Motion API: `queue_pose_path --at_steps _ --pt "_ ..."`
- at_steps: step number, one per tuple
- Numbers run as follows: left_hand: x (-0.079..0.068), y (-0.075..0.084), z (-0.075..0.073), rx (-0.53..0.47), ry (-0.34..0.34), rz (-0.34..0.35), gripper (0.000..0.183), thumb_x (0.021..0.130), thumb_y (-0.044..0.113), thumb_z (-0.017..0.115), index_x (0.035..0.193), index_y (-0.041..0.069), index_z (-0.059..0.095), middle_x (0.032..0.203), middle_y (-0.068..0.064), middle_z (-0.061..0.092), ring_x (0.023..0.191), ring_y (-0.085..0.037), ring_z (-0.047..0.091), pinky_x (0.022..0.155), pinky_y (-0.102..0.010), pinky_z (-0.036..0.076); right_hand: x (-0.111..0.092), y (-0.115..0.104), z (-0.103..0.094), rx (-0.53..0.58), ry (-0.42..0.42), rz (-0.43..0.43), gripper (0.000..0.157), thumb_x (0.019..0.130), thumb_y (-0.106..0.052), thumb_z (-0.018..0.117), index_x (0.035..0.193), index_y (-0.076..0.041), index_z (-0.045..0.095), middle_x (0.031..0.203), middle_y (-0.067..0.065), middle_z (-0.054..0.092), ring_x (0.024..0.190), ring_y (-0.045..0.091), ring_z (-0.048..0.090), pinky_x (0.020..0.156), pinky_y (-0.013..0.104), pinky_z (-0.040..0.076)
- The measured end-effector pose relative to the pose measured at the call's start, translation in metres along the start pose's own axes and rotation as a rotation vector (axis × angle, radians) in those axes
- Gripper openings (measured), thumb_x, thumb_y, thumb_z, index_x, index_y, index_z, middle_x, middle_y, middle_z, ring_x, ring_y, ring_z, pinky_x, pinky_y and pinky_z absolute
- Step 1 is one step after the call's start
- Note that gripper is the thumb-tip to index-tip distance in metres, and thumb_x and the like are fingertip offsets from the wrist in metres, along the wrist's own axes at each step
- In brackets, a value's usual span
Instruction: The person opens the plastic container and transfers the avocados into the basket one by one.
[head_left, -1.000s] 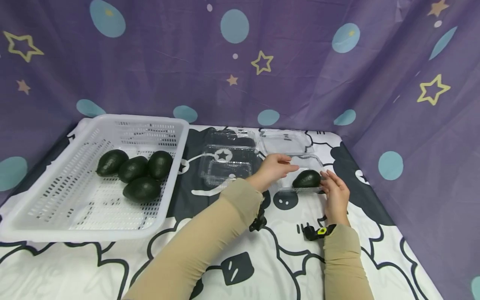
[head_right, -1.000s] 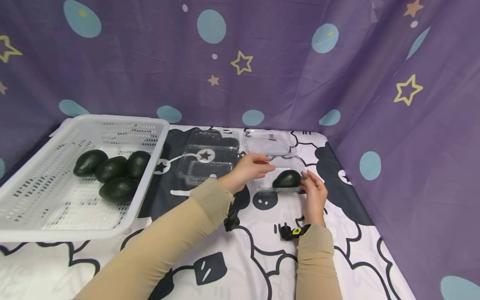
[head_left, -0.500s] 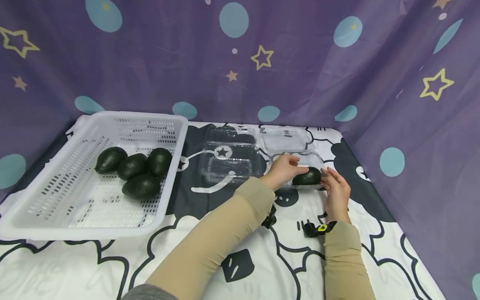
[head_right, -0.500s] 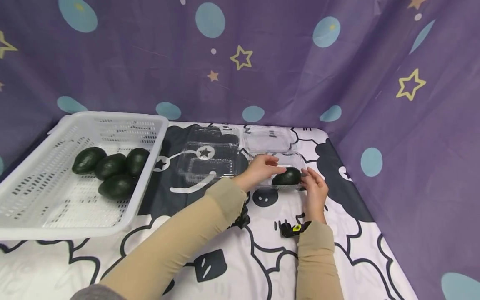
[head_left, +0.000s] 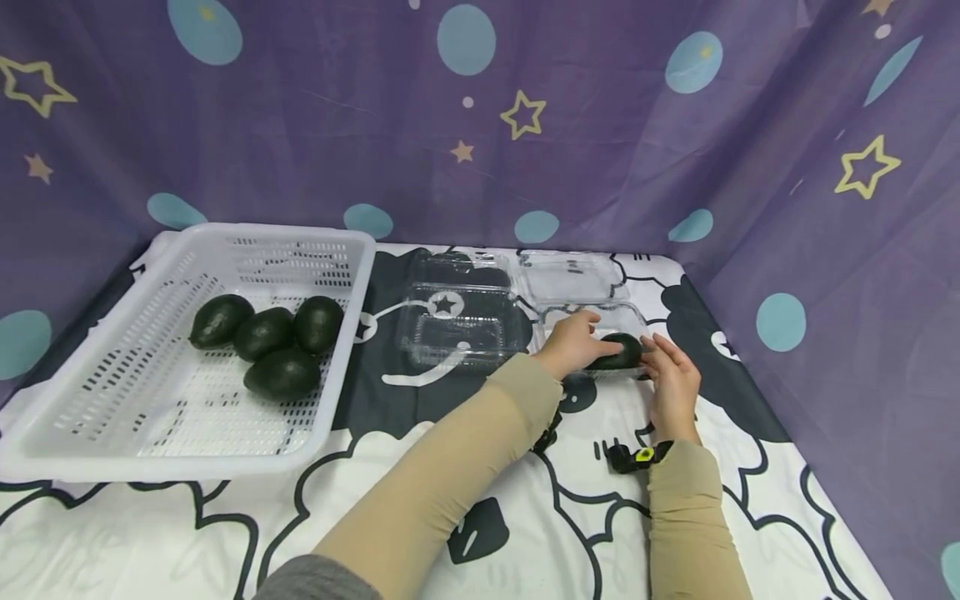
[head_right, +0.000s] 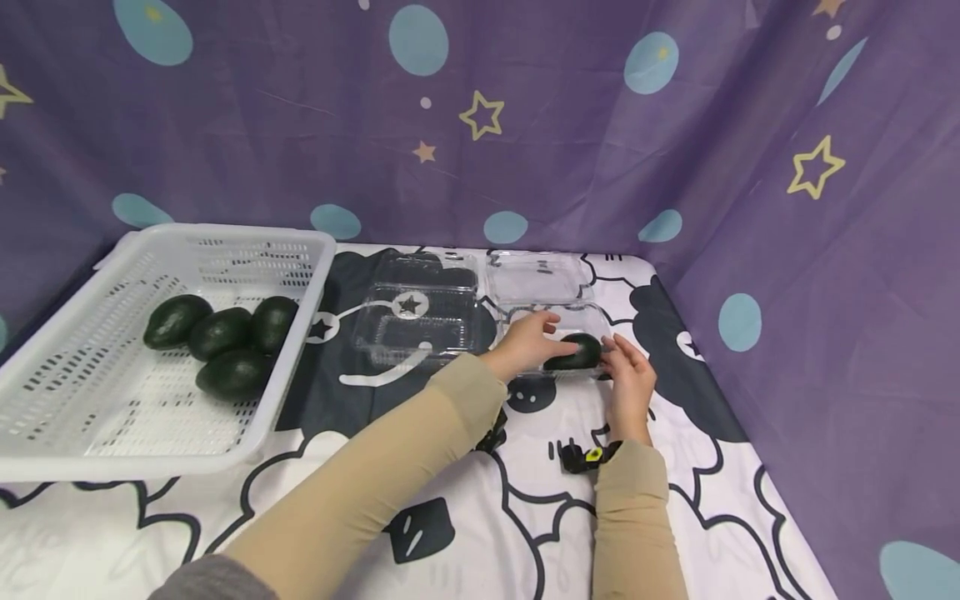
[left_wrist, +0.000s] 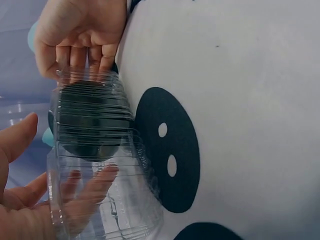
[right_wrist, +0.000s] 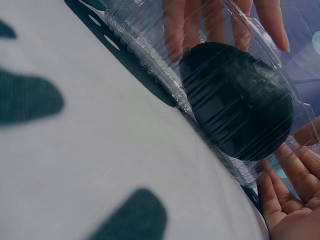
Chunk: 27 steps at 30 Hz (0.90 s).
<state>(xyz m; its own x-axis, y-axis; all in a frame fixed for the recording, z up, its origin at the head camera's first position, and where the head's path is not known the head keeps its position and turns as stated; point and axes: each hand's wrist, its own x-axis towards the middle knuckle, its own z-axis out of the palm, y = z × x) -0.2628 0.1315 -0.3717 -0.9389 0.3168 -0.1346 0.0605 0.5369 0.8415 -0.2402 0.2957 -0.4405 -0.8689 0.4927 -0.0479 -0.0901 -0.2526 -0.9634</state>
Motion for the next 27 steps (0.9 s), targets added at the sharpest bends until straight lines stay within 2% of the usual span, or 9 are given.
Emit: queue_pose_path --at_steps 6,13,19,27 --pt "0.003 -0.002 0.004 0.049 0.011 0.0 0.068 0.091 0.036 0.073 0.148 0.012 0.045 0.14 -0.011 0.059 0.125 -0.023 0.058 0.096 -0.033 0.054 -0.001 -0.001 0.001 -0.03 -0.013 0.012 0.04 0.096 -0.001 0.052 0.135 0.007 0.054 0.091 -0.014 0.073 0.076 0.004 0.063 0.072 0.014 0.051" --pt "0.006 -0.007 0.011 0.126 -0.02 0.023 0.077 0.089 0.041 0.074 0.151 0.012 0.039 0.141 -0.01 0.058 0.122 -0.024 0.06 0.096 -0.033 0.054 -0.002 -0.002 0.0 -0.041 0.008 0.014 0.04 0.095 -0.001 0.052 0.134 0.007 0.054 0.09 -0.014 0.073 0.079 0.005 0.062 0.073 0.014 0.052" --pt "0.009 -0.007 0.016 0.165 0.002 0.03 0.078 0.087 0.043 0.076 0.149 0.01 0.042 0.141 -0.01 0.058 0.124 -0.023 0.059 0.099 -0.032 0.053 -0.002 -0.001 -0.001 -0.054 0.01 0.004 0.041 0.094 0.0 0.052 0.134 0.007 0.054 0.09 -0.014 0.073 0.08 0.005 0.062 0.073 0.014 0.052" --pt "0.009 -0.007 0.018 0.23 -0.021 0.048 0.08 0.084 0.046 0.077 0.147 0.009 0.045 0.138 -0.009 0.06 0.115 -0.023 0.063 0.093 -0.031 0.055 -0.001 0.001 -0.001 -0.052 0.007 -0.013 0.041 0.094 0.001 0.051 0.134 0.009 0.053 0.086 -0.015 0.072 0.077 0.003 0.063 0.07 0.013 0.051"
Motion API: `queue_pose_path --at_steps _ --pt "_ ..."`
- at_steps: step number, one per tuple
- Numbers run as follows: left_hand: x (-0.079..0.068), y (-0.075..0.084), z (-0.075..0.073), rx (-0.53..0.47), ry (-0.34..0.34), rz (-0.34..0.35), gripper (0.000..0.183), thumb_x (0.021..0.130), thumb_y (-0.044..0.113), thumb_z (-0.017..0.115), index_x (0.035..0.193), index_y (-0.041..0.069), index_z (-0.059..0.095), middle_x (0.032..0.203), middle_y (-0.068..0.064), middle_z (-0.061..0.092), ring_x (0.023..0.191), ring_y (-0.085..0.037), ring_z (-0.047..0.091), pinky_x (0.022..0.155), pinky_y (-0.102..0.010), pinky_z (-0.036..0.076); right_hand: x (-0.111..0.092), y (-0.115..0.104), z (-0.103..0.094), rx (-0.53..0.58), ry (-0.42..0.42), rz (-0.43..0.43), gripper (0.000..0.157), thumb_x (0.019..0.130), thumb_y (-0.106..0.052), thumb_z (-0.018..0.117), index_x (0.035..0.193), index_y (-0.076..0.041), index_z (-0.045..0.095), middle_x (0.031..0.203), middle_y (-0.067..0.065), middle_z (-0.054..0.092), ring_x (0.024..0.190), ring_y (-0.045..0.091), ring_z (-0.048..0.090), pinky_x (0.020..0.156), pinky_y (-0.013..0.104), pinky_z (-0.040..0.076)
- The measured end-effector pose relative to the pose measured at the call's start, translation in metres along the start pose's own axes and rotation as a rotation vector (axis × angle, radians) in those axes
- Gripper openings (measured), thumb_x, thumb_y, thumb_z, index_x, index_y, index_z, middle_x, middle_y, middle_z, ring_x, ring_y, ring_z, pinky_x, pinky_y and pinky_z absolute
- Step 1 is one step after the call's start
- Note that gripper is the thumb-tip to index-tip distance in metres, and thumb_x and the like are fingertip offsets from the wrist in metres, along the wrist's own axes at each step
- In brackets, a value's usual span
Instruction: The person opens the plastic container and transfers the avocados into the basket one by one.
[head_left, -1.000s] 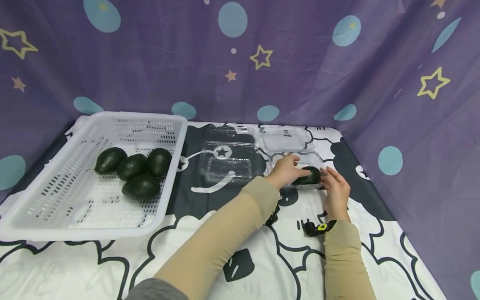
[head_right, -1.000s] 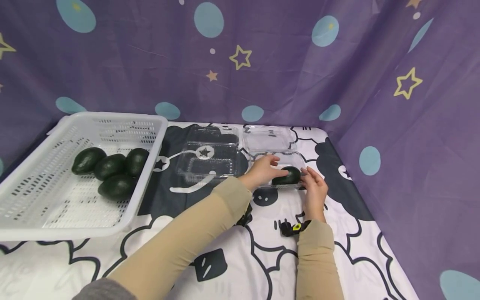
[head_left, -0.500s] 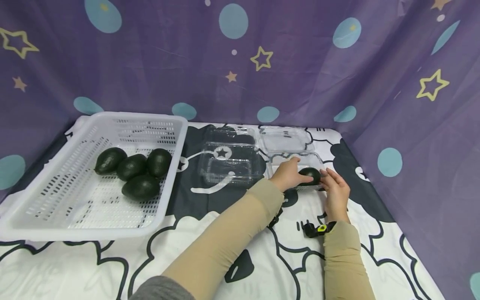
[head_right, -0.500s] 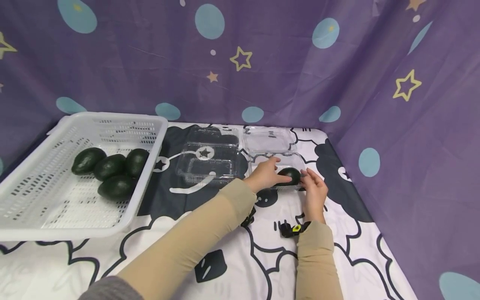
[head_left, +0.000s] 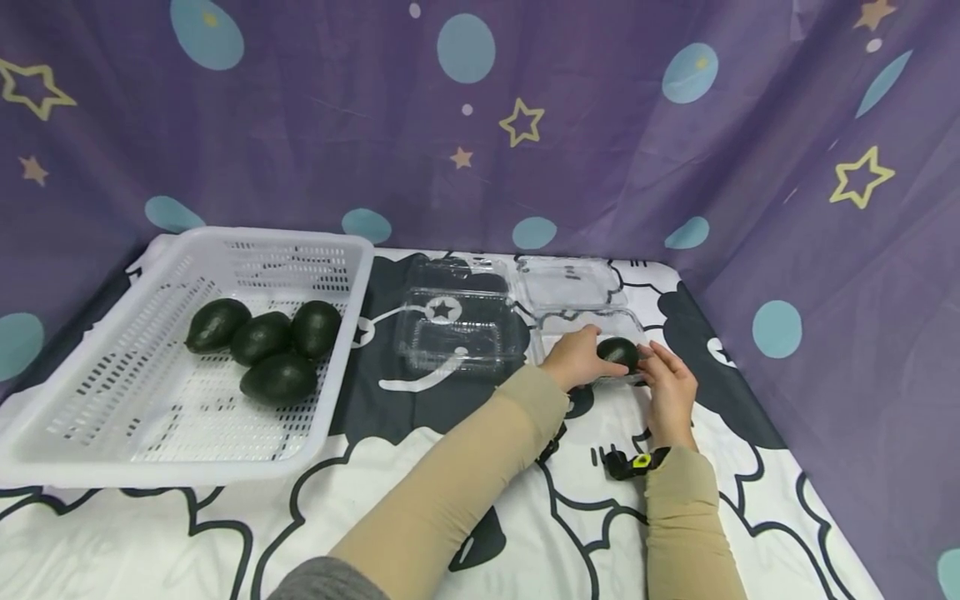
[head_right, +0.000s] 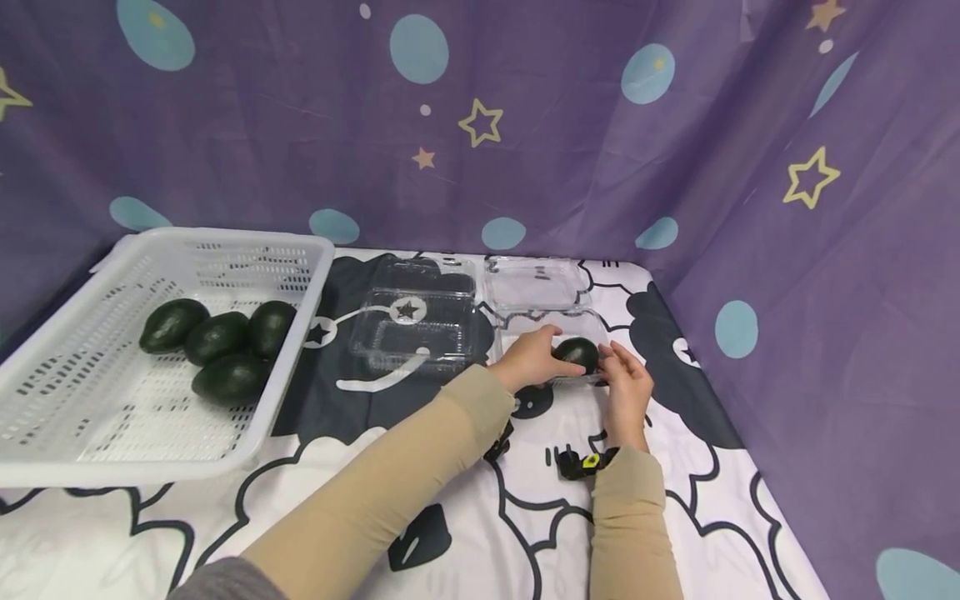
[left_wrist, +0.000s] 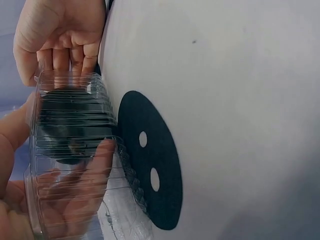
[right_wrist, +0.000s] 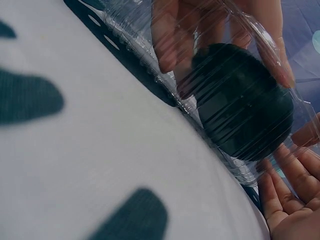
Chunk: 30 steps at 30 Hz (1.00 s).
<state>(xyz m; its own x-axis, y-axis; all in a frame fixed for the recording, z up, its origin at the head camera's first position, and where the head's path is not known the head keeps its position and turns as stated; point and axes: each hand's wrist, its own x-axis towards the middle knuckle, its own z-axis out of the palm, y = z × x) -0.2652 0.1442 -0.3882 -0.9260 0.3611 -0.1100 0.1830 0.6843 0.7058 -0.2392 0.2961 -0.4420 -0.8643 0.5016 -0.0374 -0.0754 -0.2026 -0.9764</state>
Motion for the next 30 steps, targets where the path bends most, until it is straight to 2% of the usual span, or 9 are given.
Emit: queue_pose_path --at_steps 6,13,16,24,30 --pt "0.0003 -0.0022 0.0027 0.02 0.019 0.021 0.073 0.085 0.044 0.077 0.144 0.011 0.05 0.137 -0.006 0.061 0.118 -0.021 0.062 0.096 -0.03 0.053 -0.0011 0.0015 -0.0007 -0.003 0.006 0.006 0.041 0.093 0.002 0.05 0.134 0.009 0.055 0.085 -0.016 0.072 0.076 0.002 0.063 0.07 0.012 0.052" --pt "-0.0024 -0.0029 0.0038 0.007 0.097 0.036 0.061 0.086 0.043 0.075 0.138 0.016 0.058 0.13 -0.003 0.066 0.113 -0.02 0.064 0.092 -0.028 0.053 -0.0011 -0.0003 -0.0003 -0.009 0.005 0.019 0.042 0.093 0.001 0.05 0.135 0.008 0.054 0.085 -0.016 0.072 0.077 0.002 0.064 0.07 0.012 0.051" --pt "-0.0035 -0.0023 0.0029 0.0 0.108 0.036 0.059 0.087 0.043 0.075 0.138 0.017 0.059 0.129 -0.002 0.067 0.113 -0.019 0.064 0.091 -0.028 0.053 -0.001 -0.0011 0.0 -0.019 0.0 0.02 0.042 0.094 0.001 0.05 0.135 0.008 0.054 0.087 -0.015 0.071 0.078 0.002 0.064 0.071 0.012 0.051" --pt "-0.0032 -0.0024 -0.0016 -0.049 0.064 0.061 0.057 0.089 0.039 0.073 0.14 0.018 0.057 0.135 -0.002 0.064 0.119 -0.019 0.061 0.097 -0.029 0.052 0.0 -0.0016 0.0006 0.0 -0.002 0.014 0.043 0.093 0.002 0.049 0.135 0.009 0.053 0.085 -0.016 0.073 0.076 0.002 0.065 0.072 0.013 0.052" --pt "-0.0013 -0.0042 -0.0013 -0.01 0.019 0.108 0.062 0.089 0.041 0.073 0.142 0.015 0.054 0.136 -0.004 0.063 0.118 -0.018 0.061 0.096 -0.026 0.051 0.0001 -0.0003 -0.0003 -0.003 0.009 0.013 0.042 0.093 0.002 0.049 0.135 0.01 0.053 0.084 -0.016 0.072 0.074 0.001 0.064 0.07 0.012 0.051"
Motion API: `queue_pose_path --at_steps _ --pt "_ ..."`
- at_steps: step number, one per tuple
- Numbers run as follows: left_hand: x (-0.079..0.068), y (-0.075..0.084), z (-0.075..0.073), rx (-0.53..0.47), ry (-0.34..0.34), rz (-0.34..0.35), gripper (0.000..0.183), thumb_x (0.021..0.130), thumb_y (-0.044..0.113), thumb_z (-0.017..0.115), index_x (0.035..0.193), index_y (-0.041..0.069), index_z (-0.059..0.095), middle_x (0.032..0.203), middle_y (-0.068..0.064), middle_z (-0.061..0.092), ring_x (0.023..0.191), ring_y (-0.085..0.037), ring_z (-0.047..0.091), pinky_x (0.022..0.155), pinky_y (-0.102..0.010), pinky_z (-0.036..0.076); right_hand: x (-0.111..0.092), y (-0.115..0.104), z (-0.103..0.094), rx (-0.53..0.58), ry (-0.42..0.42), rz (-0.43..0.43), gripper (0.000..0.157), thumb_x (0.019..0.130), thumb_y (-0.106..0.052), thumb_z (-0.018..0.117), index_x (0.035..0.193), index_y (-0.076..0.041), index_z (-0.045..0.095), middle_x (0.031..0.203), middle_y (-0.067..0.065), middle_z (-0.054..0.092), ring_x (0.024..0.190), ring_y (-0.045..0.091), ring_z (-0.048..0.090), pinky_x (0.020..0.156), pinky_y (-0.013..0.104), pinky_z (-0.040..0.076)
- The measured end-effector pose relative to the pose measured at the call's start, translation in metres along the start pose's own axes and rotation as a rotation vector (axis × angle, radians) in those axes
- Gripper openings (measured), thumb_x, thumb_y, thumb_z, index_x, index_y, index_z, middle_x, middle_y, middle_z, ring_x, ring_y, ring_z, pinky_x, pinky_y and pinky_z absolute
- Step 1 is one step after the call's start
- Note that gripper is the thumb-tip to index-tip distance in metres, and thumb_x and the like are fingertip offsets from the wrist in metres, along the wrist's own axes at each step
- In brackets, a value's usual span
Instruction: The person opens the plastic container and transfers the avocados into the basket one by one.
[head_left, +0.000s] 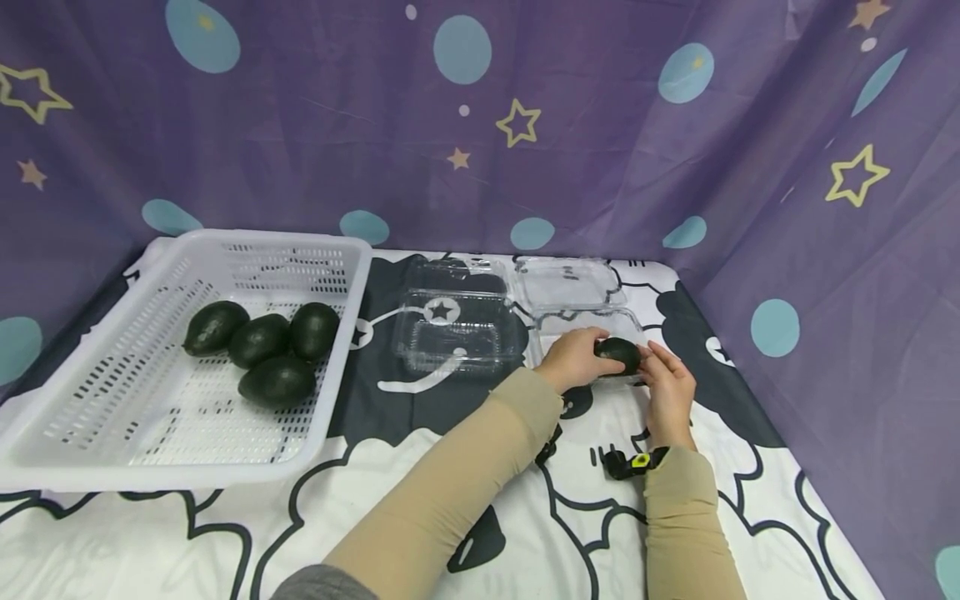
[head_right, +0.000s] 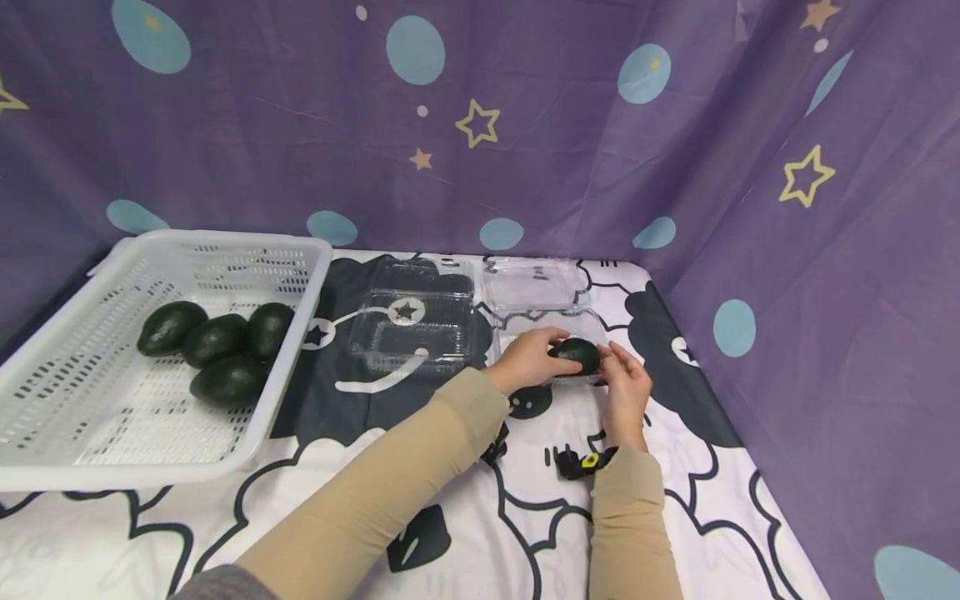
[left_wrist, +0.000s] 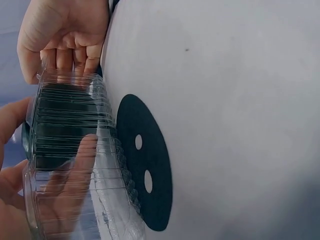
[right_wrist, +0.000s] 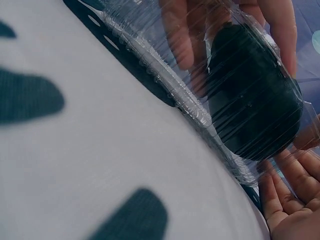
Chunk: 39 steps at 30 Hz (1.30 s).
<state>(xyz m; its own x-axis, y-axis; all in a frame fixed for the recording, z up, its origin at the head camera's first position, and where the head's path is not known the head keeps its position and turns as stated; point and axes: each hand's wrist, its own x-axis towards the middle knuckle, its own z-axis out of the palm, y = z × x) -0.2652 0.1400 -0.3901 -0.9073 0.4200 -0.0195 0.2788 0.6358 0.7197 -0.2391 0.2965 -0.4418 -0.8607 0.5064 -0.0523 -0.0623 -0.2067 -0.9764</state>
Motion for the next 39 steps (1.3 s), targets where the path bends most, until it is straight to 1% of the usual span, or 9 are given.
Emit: queue_pose_path --at_steps 5,14,19,25,31,33,35,37,39 --pt "0.0004 -0.0009 0.0009 0.019 -0.019 0.034 0.067 0.084 0.043 0.077 0.14 0.011 0.057 0.13 -0.006 0.066 0.111 -0.017 0.064 0.09 -0.024 0.052 0.0001 0.0008 0.0001 -0.006 0.003 0.0 0.042 0.094 0.0 0.05 0.135 0.01 0.053 0.084 -0.017 0.072 0.074 0.001 0.062 0.069 0.012 0.05" --pt "-0.0014 0.0008 0.0016 0.039 0.001 -0.009 0.069 0.082 0.047 0.078 0.139 0.014 0.057 0.13 -0.004 0.066 0.111 -0.017 0.064 0.09 -0.026 0.053 -0.0003 0.0004 0.0011 -0.007 0.005 -0.002 0.041 0.095 0.0 0.05 0.134 0.01 0.054 0.082 -0.018 0.072 0.074 0.002 0.06 0.068 0.012 0.05" --pt "-0.0023 0.0014 0.0024 0.007 0.024 -0.016 0.066 0.084 0.044 0.077 0.14 0.015 0.057 0.131 -0.004 0.065 0.112 -0.018 0.064 0.09 -0.026 0.053 -0.0004 -0.0011 0.0013 -0.02 0.0 0.005 0.041 0.096 -0.001 0.05 0.135 0.008 0.054 0.083 -0.018 0.071 0.076 0.002 0.061 0.07 0.012 0.051" --pt "-0.0046 0.001 0.0014 -0.038 0.055 -0.004 0.062 0.085 0.043 0.076 0.139 0.016 0.058 0.13 -0.003 0.066 0.111 -0.018 0.064 0.09 -0.026 0.053 -0.0002 -0.0009 0.0008 -0.024 -0.004 0.001 0.041 0.095 -0.001 0.05 0.135 0.008 0.054 0.084 -0.018 0.07 0.075 0.001 0.063 0.071 0.012 0.05" --pt "-0.0055 -0.0012 0.0028 -0.132 0.083 0.019 0.062 0.087 0.044 0.074 0.14 0.016 0.058 0.129 -0.004 0.066 0.111 -0.019 0.065 0.088 -0.027 0.054 0.0006 0.0015 0.0002 -0.011 0.021 -0.013 0.039 0.095 -0.003 0.057 0.131 0.009 0.057 0.087 -0.014 0.067 0.07 0.0 0.061 0.069 0.013 0.05" --pt "-0.0064 -0.0013 0.0024 -0.164 0.095 0.024 0.062 0.086 0.045 0.074 0.14 0.017 0.057 0.13 -0.005 0.066 0.112 -0.019 0.065 0.089 -0.027 0.054 0.0008 0.0021 0.0002 -0.007 0.033 -0.017 0.029 0.094 -0.005 0.059 0.122 0.003 0.065 0.086 -0.014 0.067 0.069 0.0 0.061 0.068 0.013 0.05" --pt "-0.0068 -0.0018 0.0017 -0.193 0.113 0.028 0.063 0.086 0.046 0.074 0.14 0.018 0.058 0.13 -0.005 0.066 0.113 -0.019 0.065 0.089 -0.027 0.054 0.0008 0.0027 0.0003 0.0 0.034 -0.027 0.019 0.094 -0.005 0.06 0.11 -0.006 0.071 0.085 -0.013 0.068 0.068 0.001 0.061 0.067 0.014 0.05" --pt "-0.0079 -0.0021 0.0005 -0.227 0.132 0.031 0.062 0.086 0.046 0.075 0.139 0.02 0.058 0.13 -0.004 0.066 0.113 -0.019 0.065 0.089 -0.028 0.054 0.0006 0.0033 0.0005 -0.002 0.03 -0.039 0.018 0.094 -0.003 0.059 0.098 -0.014 0.072 0.082 -0.013 0.069 0.068 0.002 0.061 0.067 0.015 0.049" --pt "-0.009 -0.0025 -0.001 -0.259 0.149 0.038 0.061 0.086 0.046 0.075 0.139 0.021 0.058 0.131 -0.004 0.066 0.113 -0.019 0.064 0.089 -0.028 0.054 0.0002 0.0039 0.0005 -0.019 0.019 -0.052 0.02 0.094 -0.003 0.056 0.096 -0.018 0.07 0.082 -0.013 0.069 0.07 0.002 0.062 0.068 0.015 0.049"
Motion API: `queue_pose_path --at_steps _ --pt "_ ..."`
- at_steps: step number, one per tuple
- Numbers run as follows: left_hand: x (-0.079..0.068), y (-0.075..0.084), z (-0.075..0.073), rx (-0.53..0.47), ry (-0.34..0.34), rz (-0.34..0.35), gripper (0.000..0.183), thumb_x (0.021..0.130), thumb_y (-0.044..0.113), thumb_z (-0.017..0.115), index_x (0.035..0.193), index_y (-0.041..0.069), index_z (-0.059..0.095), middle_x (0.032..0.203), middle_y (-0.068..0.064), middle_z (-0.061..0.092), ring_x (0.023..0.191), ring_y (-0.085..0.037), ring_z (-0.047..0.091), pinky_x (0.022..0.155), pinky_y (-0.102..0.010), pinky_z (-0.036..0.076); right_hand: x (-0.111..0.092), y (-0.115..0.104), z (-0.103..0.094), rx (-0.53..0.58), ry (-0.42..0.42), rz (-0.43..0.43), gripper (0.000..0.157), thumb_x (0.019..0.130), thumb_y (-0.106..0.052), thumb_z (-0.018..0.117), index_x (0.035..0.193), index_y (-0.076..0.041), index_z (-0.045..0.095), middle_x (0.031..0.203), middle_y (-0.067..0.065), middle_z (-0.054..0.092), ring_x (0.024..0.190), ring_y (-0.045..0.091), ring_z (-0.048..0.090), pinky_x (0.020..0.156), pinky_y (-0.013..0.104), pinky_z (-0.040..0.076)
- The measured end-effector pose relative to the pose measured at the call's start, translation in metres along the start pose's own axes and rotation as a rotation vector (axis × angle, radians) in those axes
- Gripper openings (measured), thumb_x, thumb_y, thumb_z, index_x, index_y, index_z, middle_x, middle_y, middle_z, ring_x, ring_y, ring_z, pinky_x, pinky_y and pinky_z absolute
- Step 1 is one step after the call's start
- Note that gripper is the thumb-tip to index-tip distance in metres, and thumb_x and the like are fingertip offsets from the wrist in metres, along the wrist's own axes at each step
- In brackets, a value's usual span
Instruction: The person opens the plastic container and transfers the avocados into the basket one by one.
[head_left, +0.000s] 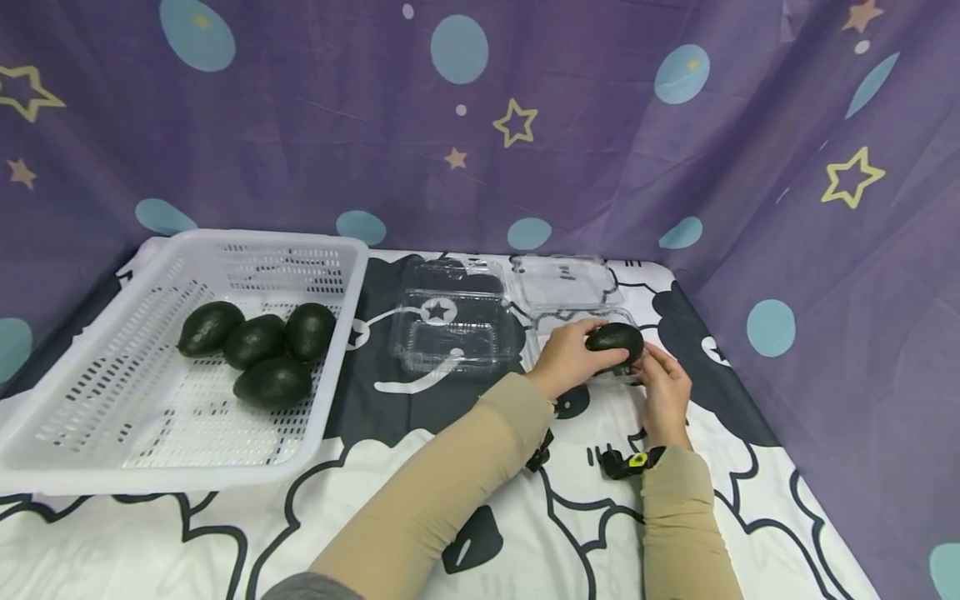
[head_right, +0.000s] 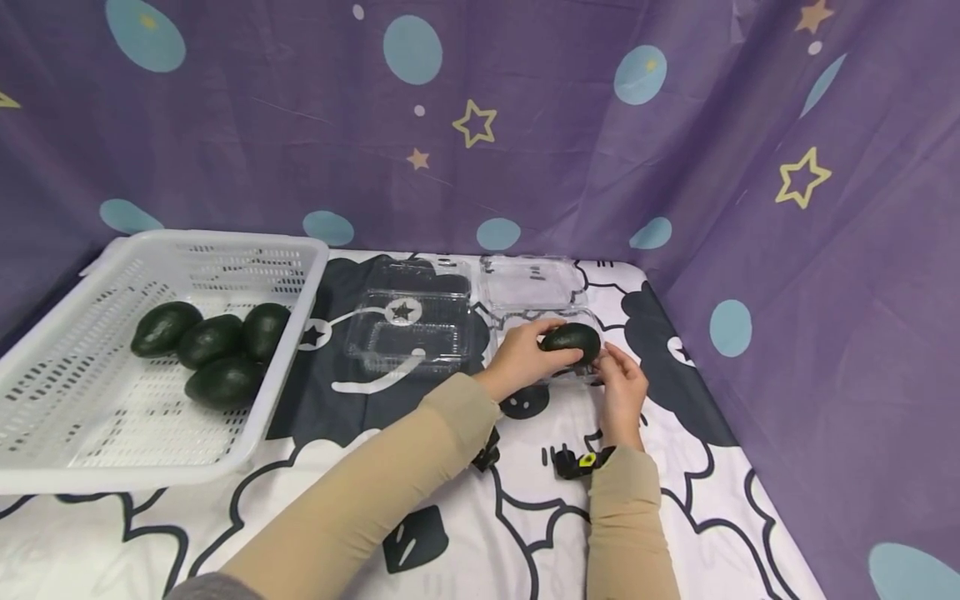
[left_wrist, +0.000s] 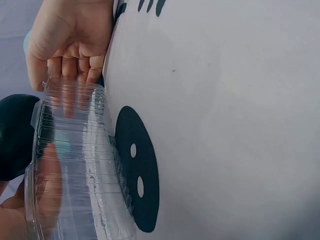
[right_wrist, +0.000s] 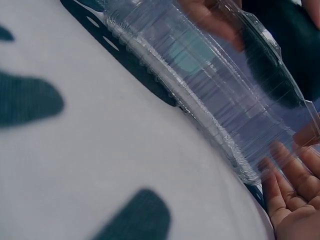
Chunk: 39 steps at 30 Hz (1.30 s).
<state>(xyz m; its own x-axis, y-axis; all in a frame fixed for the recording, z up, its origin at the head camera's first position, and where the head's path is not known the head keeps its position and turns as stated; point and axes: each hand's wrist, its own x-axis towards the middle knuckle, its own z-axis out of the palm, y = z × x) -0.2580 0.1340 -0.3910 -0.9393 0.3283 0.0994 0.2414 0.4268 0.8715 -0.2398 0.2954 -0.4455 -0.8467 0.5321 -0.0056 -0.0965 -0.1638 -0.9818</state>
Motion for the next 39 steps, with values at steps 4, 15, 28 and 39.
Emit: queue_pose_path --at_steps 4,15,28,39 --pt "-0.002 0.0 -0.005 -0.037 0.024 0.016 0.061 0.087 0.045 0.074 0.14 0.022 0.057 0.133 -0.004 0.064 0.114 -0.018 0.063 0.09 -0.029 0.054 -0.001 0.002 0.001 -0.047 -0.018 -0.013 0.021 0.095 -0.005 0.053 0.11 -0.008 0.067 0.085 -0.013 0.067 0.078 0.004 0.063 0.072 0.017 0.048" --pt "-0.01 0.003 -0.019 -0.123 0.079 0.042 0.058 0.084 0.044 0.078 0.137 0.027 0.06 0.13 0.001 0.066 0.11 -0.014 0.064 0.087 -0.026 0.054 -0.001 0.006 -0.002 -0.043 0.003 -0.022 0.036 0.093 -0.006 0.057 0.125 0.011 0.059 0.085 -0.01 0.07 0.081 0.007 0.067 0.073 0.019 0.05" --pt "-0.025 0.012 -0.045 -0.191 0.087 0.052 0.059 0.083 0.036 0.08 0.137 0.024 0.06 0.126 -0.001 0.067 0.093 -0.011 0.063 0.076 -0.022 0.054 -0.001 0.006 0.0 -0.04 0.002 -0.002 0.032 0.092 -0.007 0.062 0.12 0.009 0.061 0.082 -0.008 0.071 0.077 0.007 0.068 0.071 0.017 0.051" --pt "-0.039 0.021 -0.071 -0.212 0.108 0.061 0.06 0.082 0.034 0.081 0.137 0.026 0.06 0.125 0.002 0.067 0.085 -0.012 0.062 0.07 -0.023 0.053 -0.002 0.001 -0.002 -0.033 0.001 0.025 0.032 0.093 -0.008 0.063 0.121 0.007 0.061 0.083 -0.008 0.071 0.076 0.005 0.067 0.071 0.016 0.051"
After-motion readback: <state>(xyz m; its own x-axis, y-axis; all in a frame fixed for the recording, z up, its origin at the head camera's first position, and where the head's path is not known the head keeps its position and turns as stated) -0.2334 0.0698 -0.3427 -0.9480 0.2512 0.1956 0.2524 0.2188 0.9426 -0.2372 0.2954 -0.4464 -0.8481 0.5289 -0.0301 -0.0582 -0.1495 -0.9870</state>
